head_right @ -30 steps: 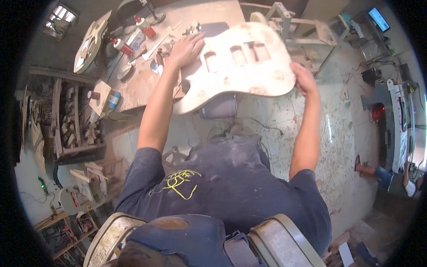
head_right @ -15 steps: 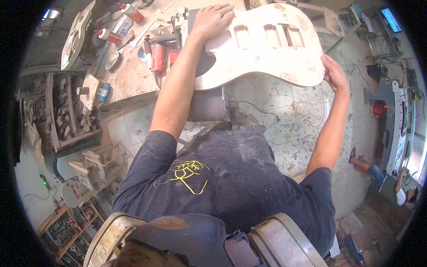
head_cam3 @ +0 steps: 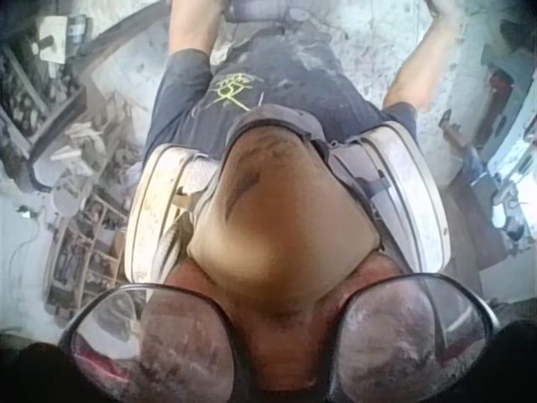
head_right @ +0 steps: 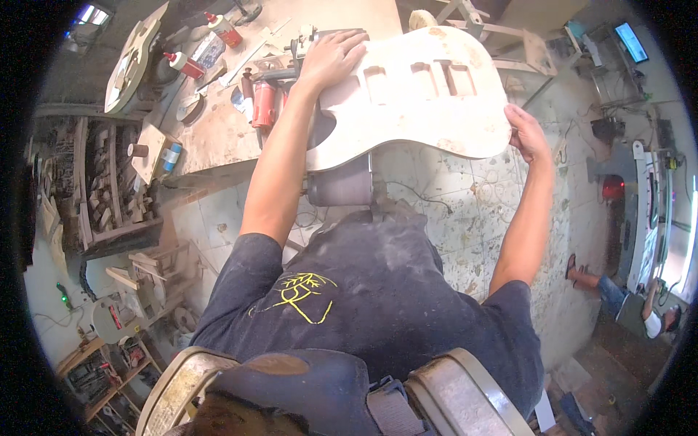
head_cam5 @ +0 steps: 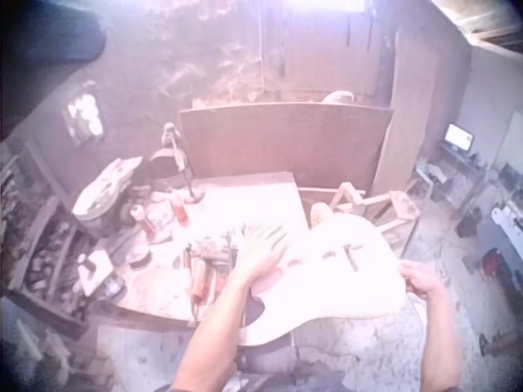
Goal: The person sands the surfaces and interior cavities of a wooden electric guitar body. They use a piece of sandpaper by hand to smooth the edges and recesses, then move the guitar body to a stationary belt sander to smooth the flat face.
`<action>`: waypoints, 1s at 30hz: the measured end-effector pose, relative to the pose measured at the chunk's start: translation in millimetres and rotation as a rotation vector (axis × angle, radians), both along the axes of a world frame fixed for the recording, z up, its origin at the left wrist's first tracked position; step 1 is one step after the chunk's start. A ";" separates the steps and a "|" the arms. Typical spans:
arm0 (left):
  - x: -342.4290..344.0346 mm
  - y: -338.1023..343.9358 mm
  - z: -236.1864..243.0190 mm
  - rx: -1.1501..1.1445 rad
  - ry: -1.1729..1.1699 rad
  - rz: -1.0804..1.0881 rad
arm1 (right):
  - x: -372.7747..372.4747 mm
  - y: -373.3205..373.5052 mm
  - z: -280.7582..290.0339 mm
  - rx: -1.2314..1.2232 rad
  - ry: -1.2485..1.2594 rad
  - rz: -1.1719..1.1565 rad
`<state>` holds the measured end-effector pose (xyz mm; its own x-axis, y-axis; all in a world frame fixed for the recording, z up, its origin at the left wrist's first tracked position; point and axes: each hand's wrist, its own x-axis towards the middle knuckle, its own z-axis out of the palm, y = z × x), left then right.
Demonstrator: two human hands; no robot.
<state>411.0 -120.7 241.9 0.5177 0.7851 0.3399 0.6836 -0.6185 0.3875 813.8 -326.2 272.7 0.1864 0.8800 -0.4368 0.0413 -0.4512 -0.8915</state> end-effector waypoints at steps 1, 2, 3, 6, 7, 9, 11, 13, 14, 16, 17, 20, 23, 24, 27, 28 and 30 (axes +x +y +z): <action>-8.0 -1.3 -2.1 0.009 -0.001 0.006 | -9.3 0.5 -0.5 0.003 0.019 -0.003; -15.7 -3.0 -4.4 0.006 0.023 0.024 | -17.4 0.8 0.3 0.006 0.038 -0.006; -23.1 -2.8 -5.8 0.003 0.048 0.042 | -24.6 -0.2 1.9 0.020 0.053 -0.003; -36.3 -12.7 5.2 -0.072 0.097 0.037 | -40.0 -9.3 -5.2 0.052 0.078 -0.024; -42.8 -11.7 4.0 -0.063 0.095 0.043 | -43.2 -9.9 -6.6 0.061 0.077 -0.018; -51.0 -10.4 0.0 -0.065 0.078 0.009 | -46.8 -12.9 -8.3 0.063 0.069 0.020; -47.1 -14.9 2.5 -0.076 0.086 0.012 | -48.1 -18.3 -8.3 0.065 0.069 0.005; -37.6 -16.5 1.9 -0.051 0.074 0.021 | -45.2 -22.1 -6.2 0.065 0.067 -0.003; -32.0 -16.0 0.4 -0.048 0.070 0.029 | -40.3 -23.3 -4.3 0.043 0.044 -0.025; -18.3 -14.4 -1.4 -0.049 0.066 0.020 | -30.8 -23.7 -0.6 0.023 0.018 -0.039; -10.5 -13.9 -1.8 -0.043 0.046 0.022 | -26.2 -23.0 1.3 0.032 0.016 -0.049; 13.1 -11.7 -1.7 -0.028 0.006 0.024 | -3.8 -19.0 2.9 0.027 0.001 -0.052; 30.0 -11.0 2.5 -0.039 0.026 0.037 | 14.8 -11.8 3.1 0.002 -0.019 -0.047; 33.3 -10.3 4.7 -0.080 0.045 0.034 | 19.5 -8.9 3.1 -0.007 -0.026 -0.049; 40.3 -11.9 9.8 -0.105 0.054 0.035 | 34.4 -4.4 -3.6 0.001 0.015 -0.034; 38.4 -11.0 6.9 -0.107 0.055 0.041 | 30.4 -2.1 -0.3 -0.001 0.017 -0.028; 30.1 -9.8 1.2 -0.072 0.024 0.049 | 19.6 0.7 4.8 0.008 0.007 -0.047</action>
<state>441.1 -130.5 243.1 0.4857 0.8315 0.2696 0.7218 -0.5555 0.4127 833.4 -325.6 277.5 0.2247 0.8738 -0.4313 0.0136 -0.4454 -0.8952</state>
